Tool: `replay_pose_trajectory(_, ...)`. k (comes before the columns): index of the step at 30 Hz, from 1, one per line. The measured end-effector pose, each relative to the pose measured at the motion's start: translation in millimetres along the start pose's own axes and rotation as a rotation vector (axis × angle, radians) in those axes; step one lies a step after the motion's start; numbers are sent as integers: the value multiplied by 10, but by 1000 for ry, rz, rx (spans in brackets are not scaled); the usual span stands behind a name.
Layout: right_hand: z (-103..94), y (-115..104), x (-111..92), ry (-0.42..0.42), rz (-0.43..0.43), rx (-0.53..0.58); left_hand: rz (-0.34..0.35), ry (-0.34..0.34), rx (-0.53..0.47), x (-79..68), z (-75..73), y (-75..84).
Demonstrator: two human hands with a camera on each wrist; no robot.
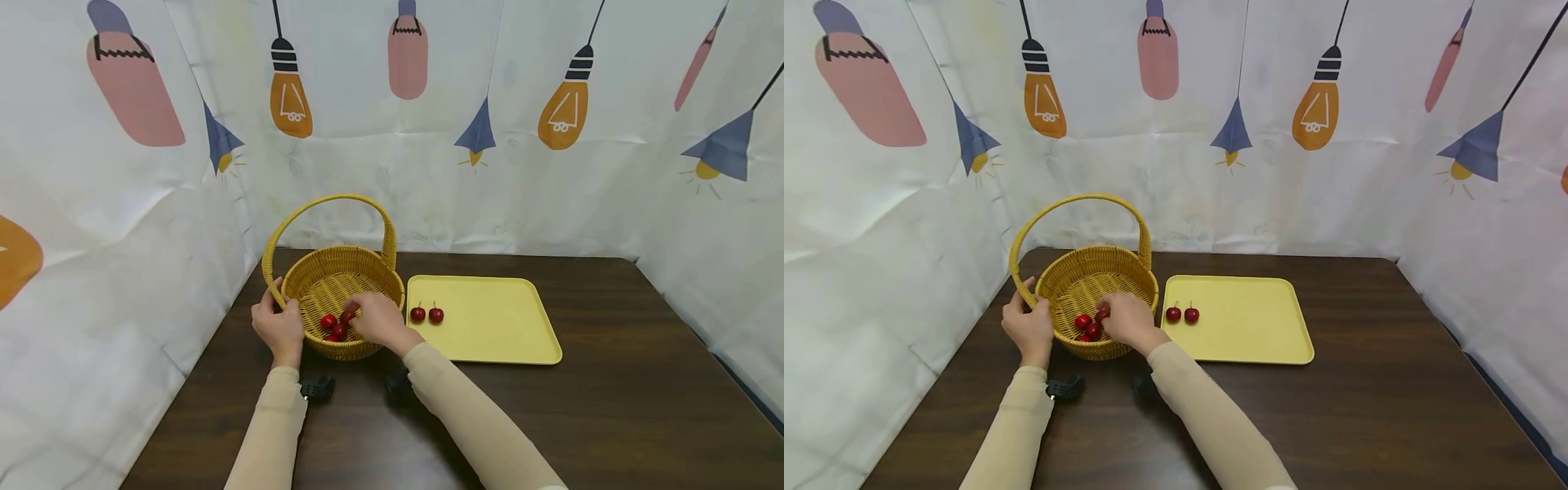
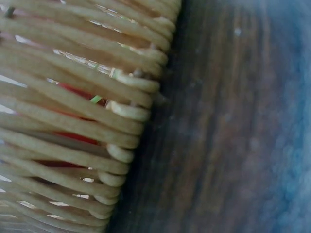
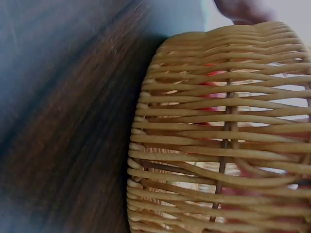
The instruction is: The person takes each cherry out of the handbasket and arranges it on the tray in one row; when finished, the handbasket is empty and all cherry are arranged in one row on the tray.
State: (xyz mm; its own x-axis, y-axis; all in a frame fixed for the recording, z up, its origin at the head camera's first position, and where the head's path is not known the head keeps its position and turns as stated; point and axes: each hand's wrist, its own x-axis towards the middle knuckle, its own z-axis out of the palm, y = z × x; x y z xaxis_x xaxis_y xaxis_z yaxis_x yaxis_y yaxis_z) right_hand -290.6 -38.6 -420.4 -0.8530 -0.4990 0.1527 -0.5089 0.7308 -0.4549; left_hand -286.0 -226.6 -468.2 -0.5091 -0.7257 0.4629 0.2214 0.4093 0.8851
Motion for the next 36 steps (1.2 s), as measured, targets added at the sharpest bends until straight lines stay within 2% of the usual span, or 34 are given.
replay_pose_trajectory(3,-5,-20,60,-51,63,-13,4,4,-6,2,11,11)
replay_pose_trajectory(7,4,-34,117,-111,82,-55,-1,0,-9,-10,3,22)
replay_pose_trajectory(11,13,-36,157,-174,27,-95,-6,-7,-6,-17,-13,21)
replay_pose_trajectory(16,28,-17,205,-233,-69,-95,-13,-2,-4,-24,-26,31)
replay_pose_trajectory(22,28,0,225,-247,-94,-79,-3,-4,2,-26,-23,58)
replay_pose_trajectory(36,13,-42,182,-298,53,-59,25,-1,-5,-36,-14,60)
